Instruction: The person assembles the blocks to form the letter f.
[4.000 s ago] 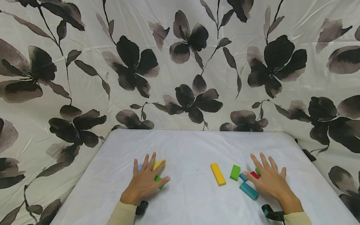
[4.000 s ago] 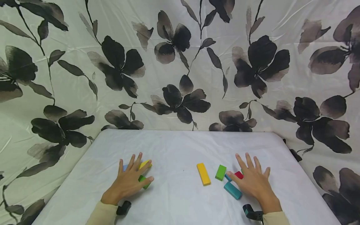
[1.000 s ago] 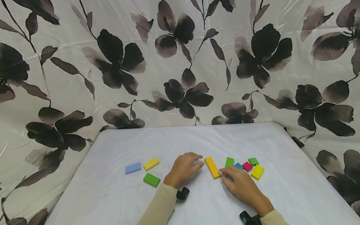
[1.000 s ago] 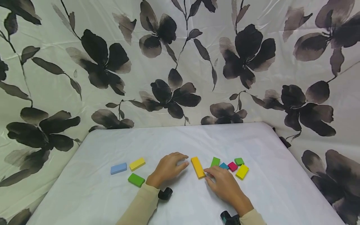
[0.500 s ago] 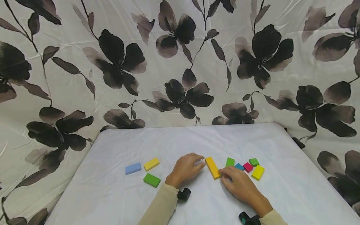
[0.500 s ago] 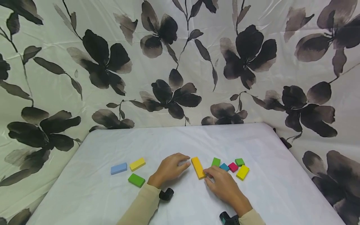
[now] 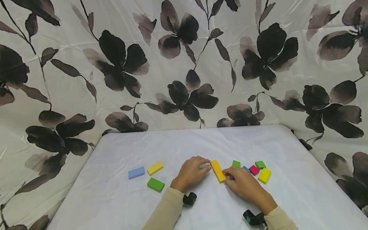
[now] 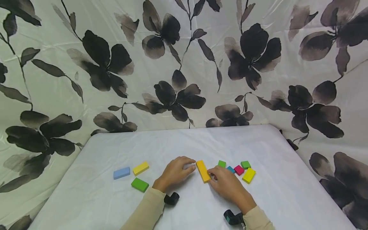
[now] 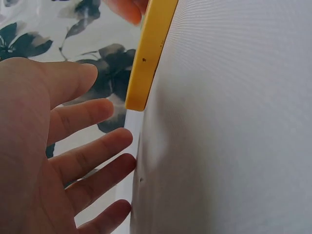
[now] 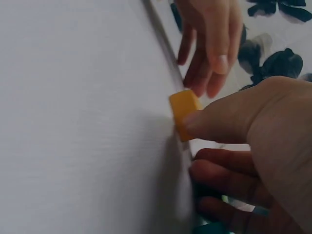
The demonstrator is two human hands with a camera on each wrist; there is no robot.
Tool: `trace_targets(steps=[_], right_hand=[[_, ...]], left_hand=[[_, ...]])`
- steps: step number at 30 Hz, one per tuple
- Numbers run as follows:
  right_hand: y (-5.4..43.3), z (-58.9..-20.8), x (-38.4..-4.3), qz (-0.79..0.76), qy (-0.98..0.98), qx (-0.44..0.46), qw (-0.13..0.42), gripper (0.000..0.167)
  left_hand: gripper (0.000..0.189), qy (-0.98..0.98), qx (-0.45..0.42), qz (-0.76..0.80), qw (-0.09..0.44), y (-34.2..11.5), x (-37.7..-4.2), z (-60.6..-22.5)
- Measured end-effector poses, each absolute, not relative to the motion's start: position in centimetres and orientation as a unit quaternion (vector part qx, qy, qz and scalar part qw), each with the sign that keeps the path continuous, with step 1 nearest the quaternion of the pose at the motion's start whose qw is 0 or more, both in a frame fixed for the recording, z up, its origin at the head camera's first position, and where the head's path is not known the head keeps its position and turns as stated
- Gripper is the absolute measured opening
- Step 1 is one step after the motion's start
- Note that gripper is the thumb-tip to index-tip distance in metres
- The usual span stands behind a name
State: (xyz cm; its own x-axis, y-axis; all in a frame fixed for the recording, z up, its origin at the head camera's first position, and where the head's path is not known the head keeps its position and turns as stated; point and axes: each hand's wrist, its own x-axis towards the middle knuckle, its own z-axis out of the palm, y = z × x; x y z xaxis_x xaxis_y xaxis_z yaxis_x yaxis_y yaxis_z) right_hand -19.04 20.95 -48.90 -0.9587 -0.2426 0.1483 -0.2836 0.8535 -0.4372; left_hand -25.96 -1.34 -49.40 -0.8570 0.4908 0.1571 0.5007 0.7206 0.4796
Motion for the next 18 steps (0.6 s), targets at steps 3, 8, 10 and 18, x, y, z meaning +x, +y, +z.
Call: trace_targets(steps=[3,8,10,18], right_hand=[[21.1,-48.5,-19.5,0.239,-0.959,0.149,0.027,0.036],[21.3,-49.1,-19.1,0.234,-0.960,0.153,0.031,0.033],[21.3,-49.6,-18.9,0.237,-0.958,0.158,0.042,0.031],[21.6,-50.5,-18.9,0.267,-0.941,0.182,0.097,0.026]], left_hand=[[0.033,-0.927,-0.265,-0.265,0.009,-1.3,-25.8,-49.4],[0.032,-0.924,-0.274,-0.267,0.006,-1.2,-25.5,-49.6],[0.031,-0.923,-0.279,-0.264,0.007,-1.3,-25.4,-49.7],[0.033,-0.919,-0.279,-0.278,0.003,-1.6,-25.7,-49.8]])
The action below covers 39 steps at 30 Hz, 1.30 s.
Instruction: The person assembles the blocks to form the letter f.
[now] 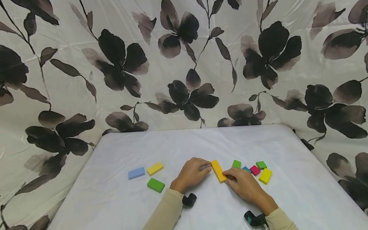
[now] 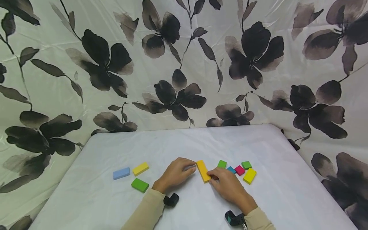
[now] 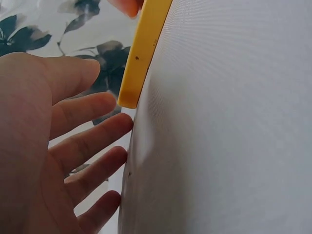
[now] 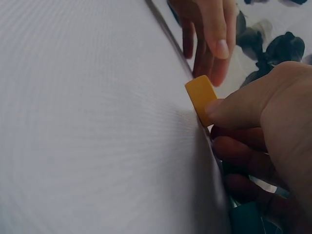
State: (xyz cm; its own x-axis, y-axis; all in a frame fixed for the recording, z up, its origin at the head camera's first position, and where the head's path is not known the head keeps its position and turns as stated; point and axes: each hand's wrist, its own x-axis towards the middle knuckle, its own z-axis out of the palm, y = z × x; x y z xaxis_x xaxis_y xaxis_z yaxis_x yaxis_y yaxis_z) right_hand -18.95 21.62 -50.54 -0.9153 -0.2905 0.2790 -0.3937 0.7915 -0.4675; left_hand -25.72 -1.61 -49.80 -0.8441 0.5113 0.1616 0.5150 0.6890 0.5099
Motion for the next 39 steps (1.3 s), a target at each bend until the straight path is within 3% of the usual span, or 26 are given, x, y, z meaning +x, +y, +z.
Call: trace_targets(steps=[7,22,39], right_hand=[[22.4,-50.1,-19.3,0.279,-0.938,0.176,0.110,0.025],[21.3,-50.6,-19.1,0.296,-0.934,0.180,0.090,0.025],[21.3,-51.2,-18.7,0.306,-0.932,0.163,0.108,0.022]], left_hand=[[0.039,-0.913,-0.303,-0.272,0.021,-0.8,-26.1,-49.9],[0.043,-0.922,-0.283,-0.265,-0.001,-1.5,-25.7,-49.8],[0.048,-0.917,-0.282,-0.281,-0.022,-1.2,-25.2,-50.8]])
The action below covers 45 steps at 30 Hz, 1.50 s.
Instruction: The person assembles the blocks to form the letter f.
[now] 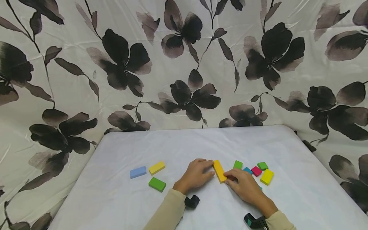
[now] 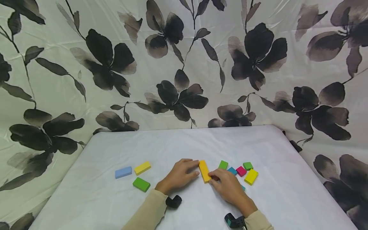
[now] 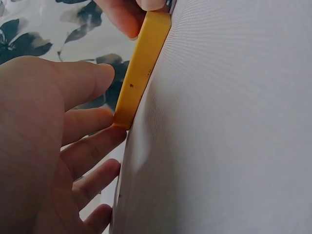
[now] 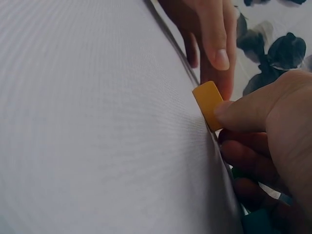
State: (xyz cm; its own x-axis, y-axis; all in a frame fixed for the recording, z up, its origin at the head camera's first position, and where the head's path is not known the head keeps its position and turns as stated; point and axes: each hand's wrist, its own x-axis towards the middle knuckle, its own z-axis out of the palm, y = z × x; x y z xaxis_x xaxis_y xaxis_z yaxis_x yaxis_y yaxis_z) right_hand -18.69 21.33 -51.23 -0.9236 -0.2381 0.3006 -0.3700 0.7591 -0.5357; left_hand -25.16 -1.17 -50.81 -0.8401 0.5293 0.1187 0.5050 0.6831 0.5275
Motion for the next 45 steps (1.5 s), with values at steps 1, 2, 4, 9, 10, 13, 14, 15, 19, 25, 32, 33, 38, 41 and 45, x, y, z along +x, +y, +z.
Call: trace_targets(steps=[1,2,4,9,10,13,14,15,19,25,32,33,38,41,45], right_hand=[[21.4,-51.2,-18.6,0.307,-0.932,0.160,0.108,0.022],[21.4,-51.3,-18.6,0.307,-0.932,0.158,0.108,0.022],[21.4,-51.3,-18.5,0.307,-0.933,0.154,0.109,0.021],[21.5,-51.3,-18.5,0.301,-0.934,0.151,0.120,0.021],[21.5,-51.4,-18.5,0.301,-0.933,0.152,0.123,0.021],[21.4,-51.4,-18.6,0.304,-0.932,0.154,0.127,0.021],[21.3,-51.4,-18.6,0.306,-0.931,0.155,0.126,0.021],[21.2,-51.3,-18.5,0.308,-0.930,0.156,0.125,0.020],[21.0,-51.3,-18.3,0.319,-0.926,0.162,0.118,0.019],[20.8,-50.9,-18.2,0.333,-0.917,0.177,0.127,0.019],[20.7,-50.6,-18.2,0.336,-0.911,0.190,0.143,0.020],[20.7,-50.6,-18.2,0.338,-0.910,0.190,0.146,0.020],[20.4,-50.5,-17.9,0.364,-0.903,0.186,0.133,0.021],[20.0,-50.7,-17.6,0.373,-0.899,0.190,0.130,0.021],[19.6,-50.6,-17.6,0.370,-0.893,0.207,0.153,0.023]], left_hand=[[0.048,0.917,0.281,0.282,0.023,-1.1,-25.2,-50.9],[0.048,0.917,0.280,0.284,0.025,-1.1,-25.2,-50.9],[0.048,0.916,0.281,0.285,0.029,-1.1,-25.1,-51.0],[0.047,0.913,0.285,0.291,0.022,-1.1,-25.2,-50.8],[0.047,0.912,0.283,0.297,0.022,-1.1,-25.1,-50.8],[0.045,0.908,0.274,0.316,0.020,-1.3,-25.0,-50.6],[0.044,0.907,0.270,0.324,0.020,-1.3,-25.0,-50.6],[0.044,0.905,0.267,0.331,0.021,-1.4,-24.9,-50.5],[0.042,0.901,0.264,0.344,0.019,-1.6,-24.6,-50.5],[0.039,0.891,0.258,0.374,0.006,-1.6,-24.4,-50.1],[0.036,0.874,0.248,0.418,-0.012,-1.4,-24.9,-50.1],[0.036,0.869,0.248,0.427,-0.012,-1.3,-25.0,-50.1],[0.036,0.853,0.239,0.464,-0.005,-1.4,-24.9,-50.1],[0.036,0.852,0.237,0.468,-0.010,-1.6,-24.6,-50.3],[0.036,0.849,0.236,0.472,-0.023,-1.7,-24.4,-50.4]])
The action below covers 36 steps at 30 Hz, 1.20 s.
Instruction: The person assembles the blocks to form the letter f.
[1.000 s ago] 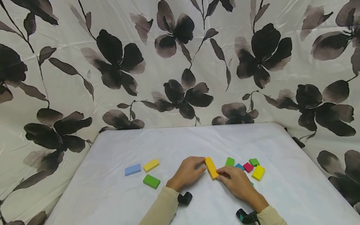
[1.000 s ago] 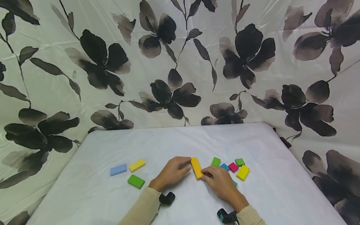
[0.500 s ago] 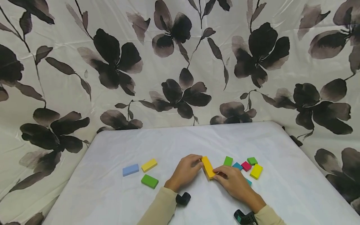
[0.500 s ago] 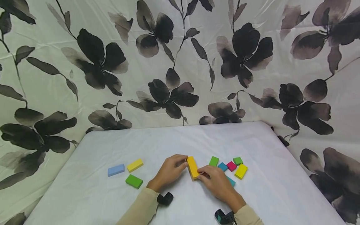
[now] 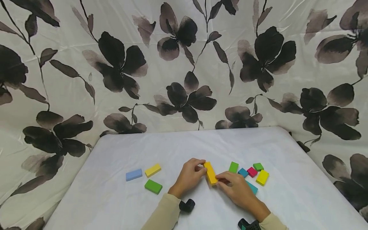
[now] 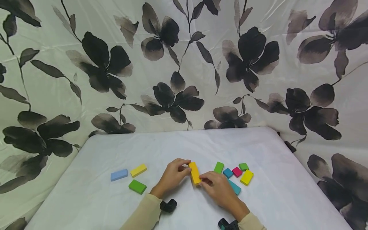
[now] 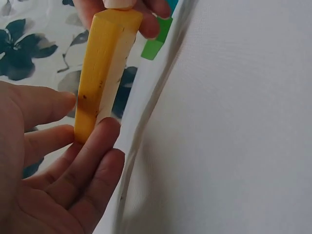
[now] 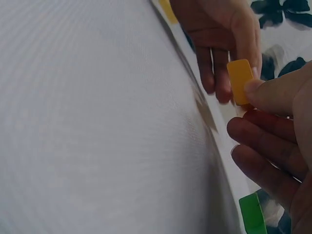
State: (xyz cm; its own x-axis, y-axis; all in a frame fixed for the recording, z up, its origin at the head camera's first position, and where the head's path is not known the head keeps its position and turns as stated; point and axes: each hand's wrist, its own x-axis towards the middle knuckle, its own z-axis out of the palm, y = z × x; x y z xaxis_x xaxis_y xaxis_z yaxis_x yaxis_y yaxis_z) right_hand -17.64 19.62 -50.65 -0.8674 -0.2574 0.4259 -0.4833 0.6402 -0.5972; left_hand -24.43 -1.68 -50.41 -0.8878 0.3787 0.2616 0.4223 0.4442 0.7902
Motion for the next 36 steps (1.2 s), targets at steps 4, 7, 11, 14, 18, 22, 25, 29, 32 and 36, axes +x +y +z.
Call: trace_targets(steps=[4,7,11,14,18,22,25,29,32,36], right_hand=[[19.4,-50.7,-17.7,0.377,-0.886,0.214,0.162,0.025],[19.4,-50.8,-17.6,0.394,-0.880,0.210,0.160,0.024],[19.3,-50.9,-17.2,0.418,-0.874,0.195,0.150,0.023],[19.1,-50.8,-17.0,0.433,-0.873,0.179,0.137,0.023],[18.8,-50.6,-17.0,0.455,-0.868,0.162,0.115,0.023],[18.7,-50.4,-17.1,0.484,-0.857,0.150,0.097,0.023],[18.5,-50.4,-17.1,0.502,-0.848,0.148,0.083,0.024],[18.3,-50.3,-17.0,0.513,-0.843,0.145,0.070,0.024],[18.2,-50.2,-16.9,0.524,-0.840,0.134,0.052,0.025],[18.1,-49.9,-16.7,0.544,-0.831,0.120,0.008,0.030]], left_hand=[[0.036,-0.850,-0.216,-0.481,0.019,-1.7,-24.3,-50.1],[0.037,-0.845,-0.194,-0.498,0.007,-1.7,-24.2,-50.0],[0.039,-0.833,-0.170,-0.526,-0.015,-1.7,-24.0,-50.1],[0.040,-0.829,-0.158,-0.535,-0.029,-1.7,-23.8,-50.2],[0.039,-0.826,-0.143,-0.543,-0.040,-1.8,-23.8,-50.1],[0.037,-0.816,-0.142,-0.557,-0.056,-2.0,-23.9,-50.0],[0.037,-0.813,-0.144,-0.560,-0.068,-2.4,-23.9,-49.9],[0.038,-0.810,-0.144,-0.563,-0.075,-2.7,-23.8,-49.6],[0.037,-0.806,-0.141,-0.570,-0.078,-2.8,-23.8,-49.5],[0.033,-0.806,-0.130,-0.572,-0.085,-3.0,-23.5,-49.4]])
